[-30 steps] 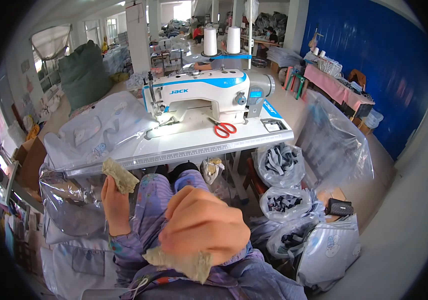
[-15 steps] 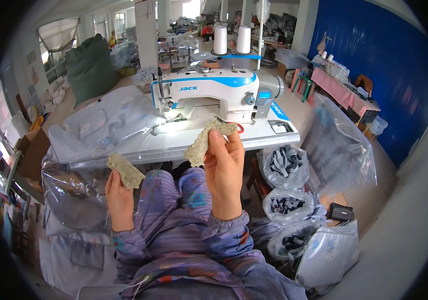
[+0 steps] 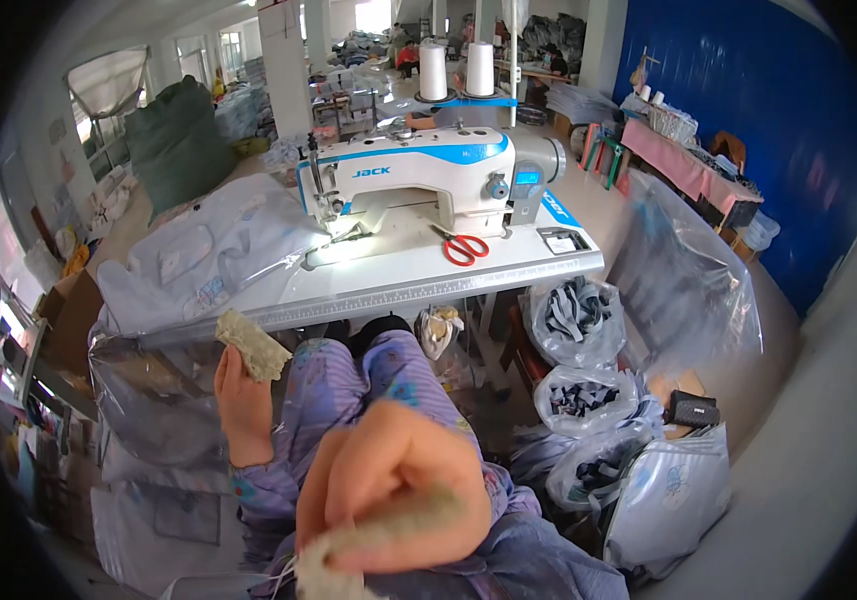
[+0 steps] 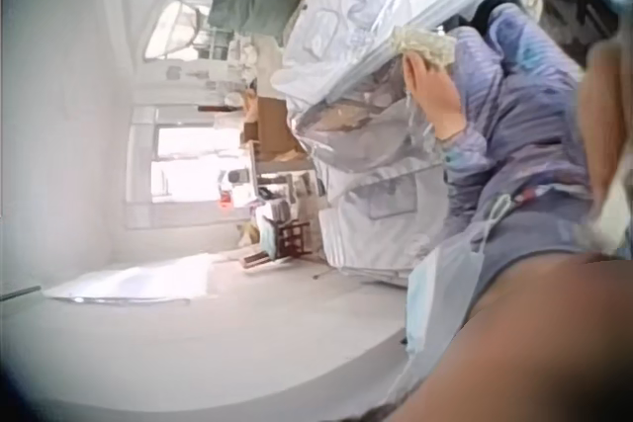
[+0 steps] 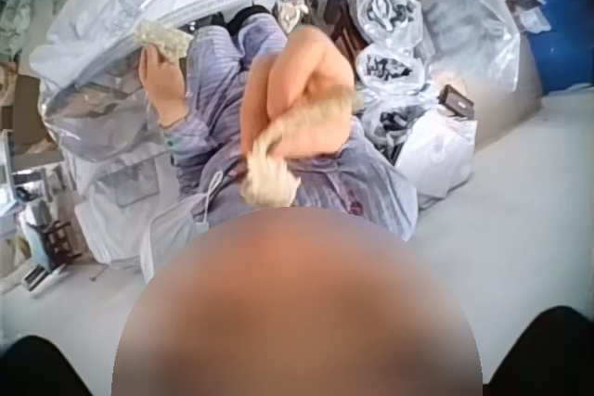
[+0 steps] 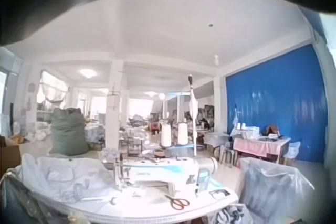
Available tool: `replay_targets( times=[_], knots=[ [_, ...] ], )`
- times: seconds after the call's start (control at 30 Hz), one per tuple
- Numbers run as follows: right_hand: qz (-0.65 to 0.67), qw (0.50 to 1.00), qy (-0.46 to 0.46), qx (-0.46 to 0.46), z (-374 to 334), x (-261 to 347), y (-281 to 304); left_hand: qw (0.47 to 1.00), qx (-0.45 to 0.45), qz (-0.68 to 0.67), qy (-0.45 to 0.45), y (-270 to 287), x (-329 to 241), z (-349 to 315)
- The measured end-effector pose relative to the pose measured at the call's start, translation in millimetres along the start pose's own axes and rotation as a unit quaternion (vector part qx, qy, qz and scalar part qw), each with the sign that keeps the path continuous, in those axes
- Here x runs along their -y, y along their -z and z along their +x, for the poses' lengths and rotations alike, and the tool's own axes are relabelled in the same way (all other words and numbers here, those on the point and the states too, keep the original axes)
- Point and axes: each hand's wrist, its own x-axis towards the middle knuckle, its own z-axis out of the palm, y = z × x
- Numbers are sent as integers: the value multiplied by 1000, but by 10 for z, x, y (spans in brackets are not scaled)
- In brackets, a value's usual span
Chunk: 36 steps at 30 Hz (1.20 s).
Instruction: Manually inspecting and removing loose threads or small imperfections from fabric components at a workstation.
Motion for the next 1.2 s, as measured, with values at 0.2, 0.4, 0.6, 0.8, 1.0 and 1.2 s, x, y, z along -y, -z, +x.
replay_targets(
  times=[0.2,0.4,0.6,0.8,1.0,1.2],
  knots=[
    [111,985,51,-125,-143,-67,-196,965,1,-235,118,-22,-60,39],
    [159,981,81,-82,-196,-156,-180,938,6,-288,194,224,-263,151],
    [166,978,128,-7,-119,-238,-43,798,-20,-527,293,163,-274,150],
    [180,970,160,35,-73,-277,16,841,-40,-463,277,158,-327,178],
    [239,934,40,262,89,-184,205,673,-36,-652,347,186,-285,181],
    [227,905,37,358,175,-189,335,636,-56,-682,356,97,-256,137]
  ],
)
